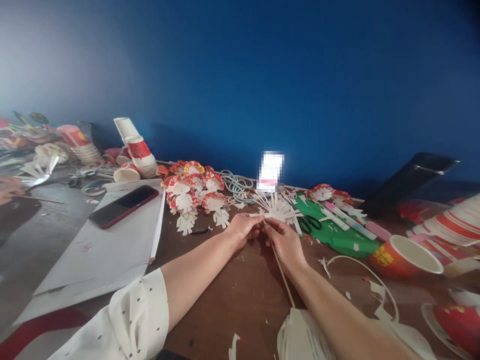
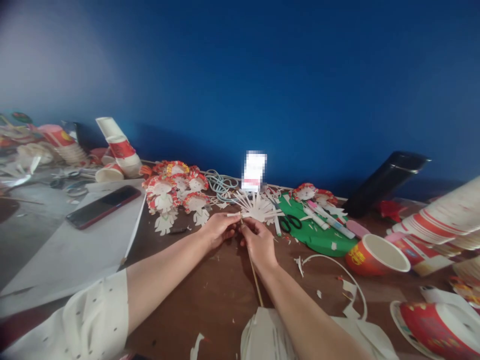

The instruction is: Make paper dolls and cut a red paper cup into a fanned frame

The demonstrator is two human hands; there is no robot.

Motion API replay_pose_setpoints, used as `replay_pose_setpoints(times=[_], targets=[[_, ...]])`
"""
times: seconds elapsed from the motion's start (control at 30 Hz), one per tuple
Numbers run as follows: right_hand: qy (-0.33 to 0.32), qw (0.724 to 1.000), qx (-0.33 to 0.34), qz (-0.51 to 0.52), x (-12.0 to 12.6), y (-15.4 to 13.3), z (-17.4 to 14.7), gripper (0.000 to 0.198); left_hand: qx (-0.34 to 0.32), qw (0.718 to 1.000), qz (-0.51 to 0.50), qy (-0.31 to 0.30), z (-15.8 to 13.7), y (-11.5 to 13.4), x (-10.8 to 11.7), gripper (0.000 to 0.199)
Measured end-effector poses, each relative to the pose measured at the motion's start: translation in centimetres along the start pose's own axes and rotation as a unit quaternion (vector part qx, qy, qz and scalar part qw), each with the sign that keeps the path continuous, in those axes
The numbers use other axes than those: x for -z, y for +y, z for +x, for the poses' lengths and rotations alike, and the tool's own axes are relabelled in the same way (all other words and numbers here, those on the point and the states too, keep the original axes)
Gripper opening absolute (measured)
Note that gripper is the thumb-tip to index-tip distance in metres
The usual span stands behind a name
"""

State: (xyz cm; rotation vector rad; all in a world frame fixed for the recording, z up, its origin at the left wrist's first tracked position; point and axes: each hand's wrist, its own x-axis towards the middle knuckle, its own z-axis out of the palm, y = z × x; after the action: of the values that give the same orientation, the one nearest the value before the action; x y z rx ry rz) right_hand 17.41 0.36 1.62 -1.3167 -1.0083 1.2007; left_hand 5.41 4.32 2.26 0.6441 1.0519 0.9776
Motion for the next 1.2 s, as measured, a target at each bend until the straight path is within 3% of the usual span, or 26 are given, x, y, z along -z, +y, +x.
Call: replay_pose_setpoints(times=[0.3, 0.43, 0.6, 0.97, 1.2], targets=[[-0.062, 0.986, -0.085, 0.130, 0.00, 0.63, 0.56, 0.039, 0.069, 0.995, -0.068, 0.000, 0.67, 0.16, 0.24, 0.010], [-0.086, 0.981, -0.081, 0.156, 0.05, 0.64, 0.59, 0.034, 0.064, 0.996, -0.066, 0.003, 0.59, 0.19, 0.21, 0.011], [-0.069, 0.981, -0.096, 0.155, -0.08, 0.79, 0.55, 0.036, 0.055, 0.996, -0.067, 0.006, 0.34, 0.19, 0.01, 0.011], [-0.112, 0.978, -0.060, 0.163, -0.09, 0.40, 0.42, 0.036, 0.048, 0.997, -0.066, 0.003, 0.40, 0.12, 0.02, 0.011], [-0.099, 0.981, -0.059, 0.153, -0.05, 0.19, 0.24, 0.024, 0.037, 0.998, -0.050, -0.005, 0.14, 0.03, 0.06, 0.015]])
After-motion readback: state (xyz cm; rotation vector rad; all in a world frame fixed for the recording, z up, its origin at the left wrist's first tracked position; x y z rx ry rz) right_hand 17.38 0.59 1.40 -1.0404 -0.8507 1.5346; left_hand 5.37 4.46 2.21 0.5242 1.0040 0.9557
